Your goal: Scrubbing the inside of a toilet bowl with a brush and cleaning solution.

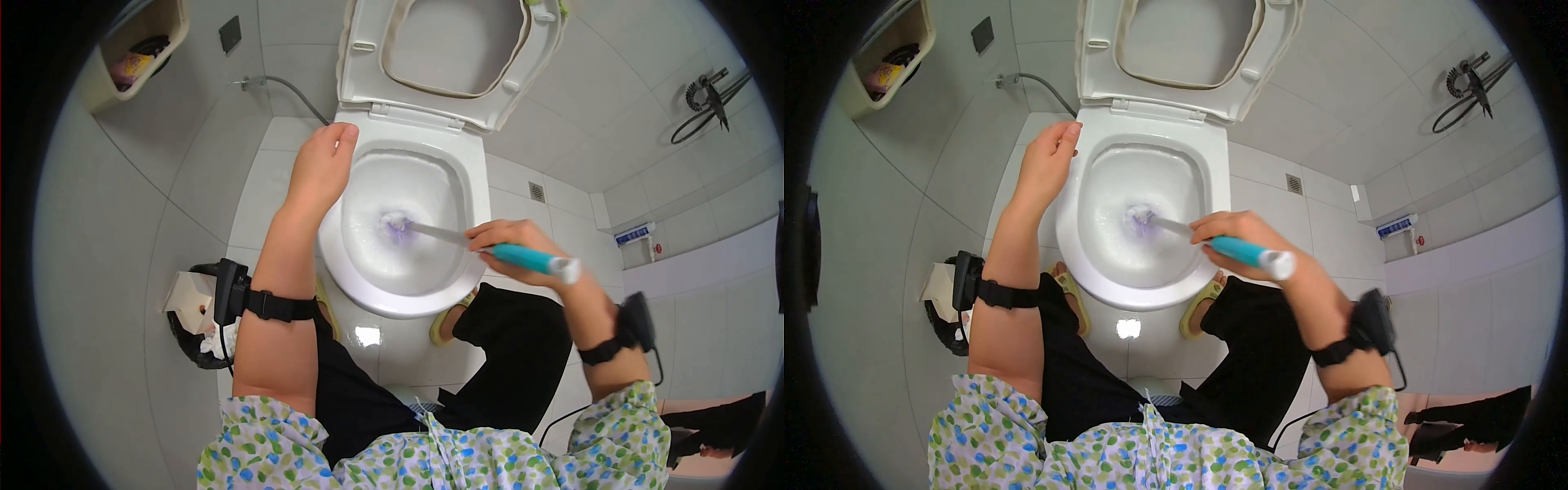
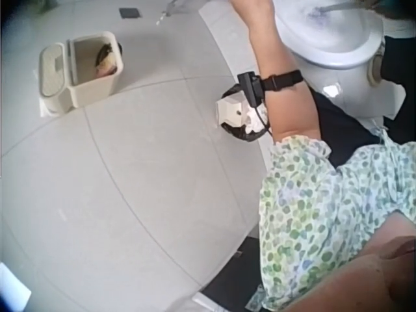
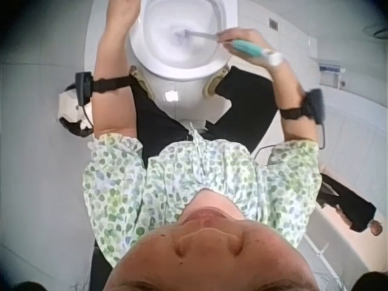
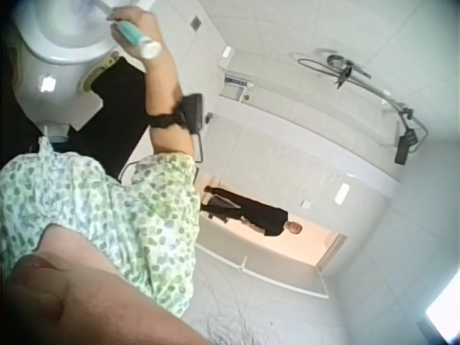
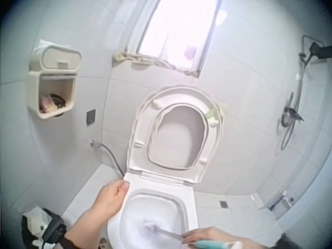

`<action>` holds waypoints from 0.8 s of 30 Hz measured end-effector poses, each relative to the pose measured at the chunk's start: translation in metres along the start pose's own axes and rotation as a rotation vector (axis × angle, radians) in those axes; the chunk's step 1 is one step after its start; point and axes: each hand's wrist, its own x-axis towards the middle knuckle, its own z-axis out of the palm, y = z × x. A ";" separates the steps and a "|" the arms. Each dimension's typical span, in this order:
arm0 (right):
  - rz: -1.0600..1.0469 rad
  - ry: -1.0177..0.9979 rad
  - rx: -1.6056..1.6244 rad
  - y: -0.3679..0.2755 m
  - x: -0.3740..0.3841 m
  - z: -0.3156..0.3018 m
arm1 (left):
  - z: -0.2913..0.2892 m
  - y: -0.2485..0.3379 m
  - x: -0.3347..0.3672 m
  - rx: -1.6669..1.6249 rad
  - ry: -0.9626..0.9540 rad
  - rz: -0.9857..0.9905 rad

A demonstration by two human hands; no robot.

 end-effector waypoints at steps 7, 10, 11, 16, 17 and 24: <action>-0.053 0.007 -0.184 -0.037 0.002 -0.073 | 0.000 0.002 -0.002 0.018 -0.019 0.002; -0.042 -0.109 -0.278 -0.045 -0.004 -0.089 | 0.002 0.009 -0.005 0.055 -0.048 0.042; -0.063 -0.151 -0.329 -0.051 -0.006 -0.095 | 0.002 0.012 -0.005 0.053 -0.049 0.044; 0.048 -0.208 -0.197 -0.082 -0.007 -0.094 | 0.000 0.006 -0.012 0.109 -0.088 0.014; 0.053 -0.228 -0.114 -0.085 -0.005 -0.091 | 0.000 0.005 -0.012 0.110 -0.088 0.010; 0.013 -0.125 -0.003 -0.040 -0.007 -0.043 | 0.001 0.010 -0.012 0.118 -0.145 0.011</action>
